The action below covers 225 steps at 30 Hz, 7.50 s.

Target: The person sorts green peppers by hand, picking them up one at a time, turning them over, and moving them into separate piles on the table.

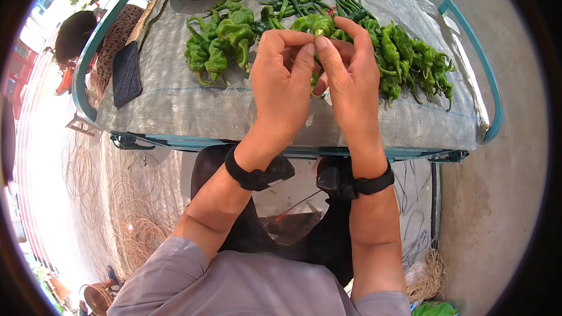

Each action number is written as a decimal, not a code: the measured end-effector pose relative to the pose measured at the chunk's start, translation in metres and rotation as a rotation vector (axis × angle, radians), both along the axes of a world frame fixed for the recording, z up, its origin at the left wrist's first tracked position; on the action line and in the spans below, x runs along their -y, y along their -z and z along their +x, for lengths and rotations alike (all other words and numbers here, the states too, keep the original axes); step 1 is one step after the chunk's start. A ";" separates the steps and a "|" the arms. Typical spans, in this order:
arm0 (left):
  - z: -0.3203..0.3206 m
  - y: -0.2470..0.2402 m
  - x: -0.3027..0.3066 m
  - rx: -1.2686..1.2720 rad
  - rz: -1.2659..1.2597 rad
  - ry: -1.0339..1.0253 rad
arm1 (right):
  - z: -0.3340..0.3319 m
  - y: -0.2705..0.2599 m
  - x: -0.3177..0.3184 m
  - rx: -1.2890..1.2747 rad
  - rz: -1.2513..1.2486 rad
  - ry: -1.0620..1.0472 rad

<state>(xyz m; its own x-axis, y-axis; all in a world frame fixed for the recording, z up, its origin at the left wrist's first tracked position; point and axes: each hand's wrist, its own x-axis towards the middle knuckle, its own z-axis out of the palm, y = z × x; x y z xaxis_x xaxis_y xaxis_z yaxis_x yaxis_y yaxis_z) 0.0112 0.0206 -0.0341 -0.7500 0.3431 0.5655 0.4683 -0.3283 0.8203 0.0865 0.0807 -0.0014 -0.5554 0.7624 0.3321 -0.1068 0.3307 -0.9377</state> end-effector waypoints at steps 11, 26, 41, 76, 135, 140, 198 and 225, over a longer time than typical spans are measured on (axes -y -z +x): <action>0.006 0.003 -0.004 -0.090 -0.116 0.148 | 0.014 0.005 -0.025 -0.209 -0.209 -0.182; -0.031 -0.025 0.026 0.273 -0.198 0.201 | 0.011 0.007 -0.007 0.006 0.242 0.094; -0.041 0.001 0.026 -0.362 -0.712 -0.154 | 0.016 0.005 -0.038 -0.324 0.287 0.468; -0.040 -0.015 0.024 0.203 -0.147 -0.019 | 0.014 0.016 -0.032 -0.084 0.647 0.374; -0.032 -0.029 0.027 0.265 -0.058 -0.011 | 0.031 -0.005 -0.043 -0.321 0.469 0.475; -0.038 -0.035 0.039 0.339 0.010 0.059 | 0.035 -0.030 0.008 -0.303 0.752 -0.107; -0.063 0.021 -0.010 -0.453 -1.137 -0.143 | 0.051 -0.026 0.054 0.061 0.951 -0.470; -0.072 0.025 -0.011 0.169 -0.065 0.026 | 0.039 -0.012 0.046 0.152 0.912 -0.392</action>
<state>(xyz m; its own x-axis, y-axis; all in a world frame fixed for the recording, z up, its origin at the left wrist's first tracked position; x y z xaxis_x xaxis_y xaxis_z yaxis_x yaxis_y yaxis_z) -0.0611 0.0318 -0.0593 -0.8229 0.3952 0.4082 0.3143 -0.2819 0.9065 0.1259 0.0351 0.0111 -0.7977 0.0056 0.6031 -0.2628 0.8968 -0.3560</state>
